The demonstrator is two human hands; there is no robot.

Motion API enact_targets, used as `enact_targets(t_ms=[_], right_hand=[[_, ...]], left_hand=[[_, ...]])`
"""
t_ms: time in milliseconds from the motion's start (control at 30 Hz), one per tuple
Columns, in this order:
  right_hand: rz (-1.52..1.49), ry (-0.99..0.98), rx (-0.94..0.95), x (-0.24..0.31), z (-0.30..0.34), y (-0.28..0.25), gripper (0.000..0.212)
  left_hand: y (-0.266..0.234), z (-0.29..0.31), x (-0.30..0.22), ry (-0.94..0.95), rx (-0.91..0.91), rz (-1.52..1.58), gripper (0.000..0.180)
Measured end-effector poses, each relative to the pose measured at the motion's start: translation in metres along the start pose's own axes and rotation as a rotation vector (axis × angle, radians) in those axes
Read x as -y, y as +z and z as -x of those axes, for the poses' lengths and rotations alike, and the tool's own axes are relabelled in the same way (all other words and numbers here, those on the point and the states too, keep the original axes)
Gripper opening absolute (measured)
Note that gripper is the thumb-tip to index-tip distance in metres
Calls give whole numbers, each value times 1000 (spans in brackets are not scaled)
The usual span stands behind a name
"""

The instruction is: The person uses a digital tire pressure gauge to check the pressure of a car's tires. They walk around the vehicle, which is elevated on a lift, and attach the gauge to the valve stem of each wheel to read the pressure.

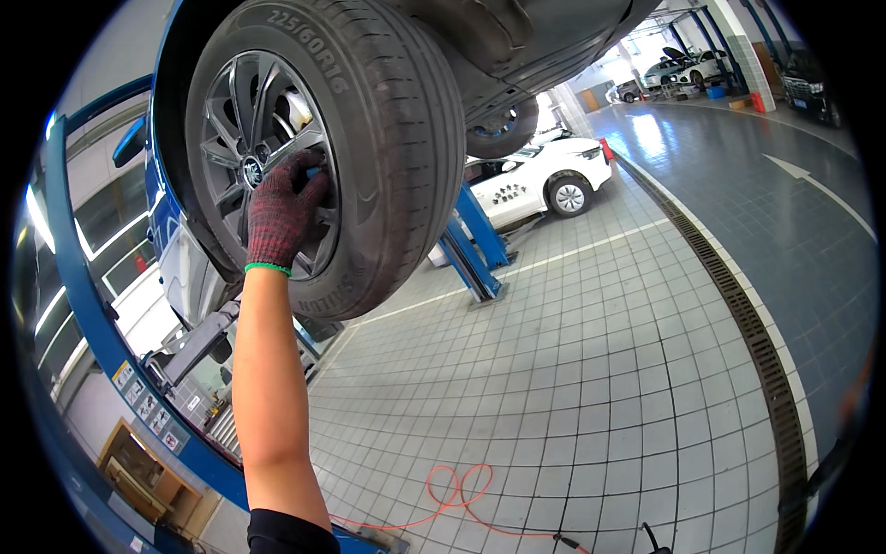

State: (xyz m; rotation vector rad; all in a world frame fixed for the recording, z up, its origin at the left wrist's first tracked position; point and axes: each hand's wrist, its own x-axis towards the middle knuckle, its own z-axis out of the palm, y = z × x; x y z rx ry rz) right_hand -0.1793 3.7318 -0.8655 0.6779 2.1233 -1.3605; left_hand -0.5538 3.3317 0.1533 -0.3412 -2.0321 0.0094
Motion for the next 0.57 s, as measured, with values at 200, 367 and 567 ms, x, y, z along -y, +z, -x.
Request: enact_targets(t_ms=[200,367,567], right_hand=[[118,70,34,-2,-6,3,60],[-91,128,85,-20,-26,11,61],[-129,205,134,0,-2,2,72]], left_hand=[[3,-11,-6,-116,39,-270,40],[-9,-1,1,-78,77,65,54],[-7,-12,-3,-169,90,-157,67]])
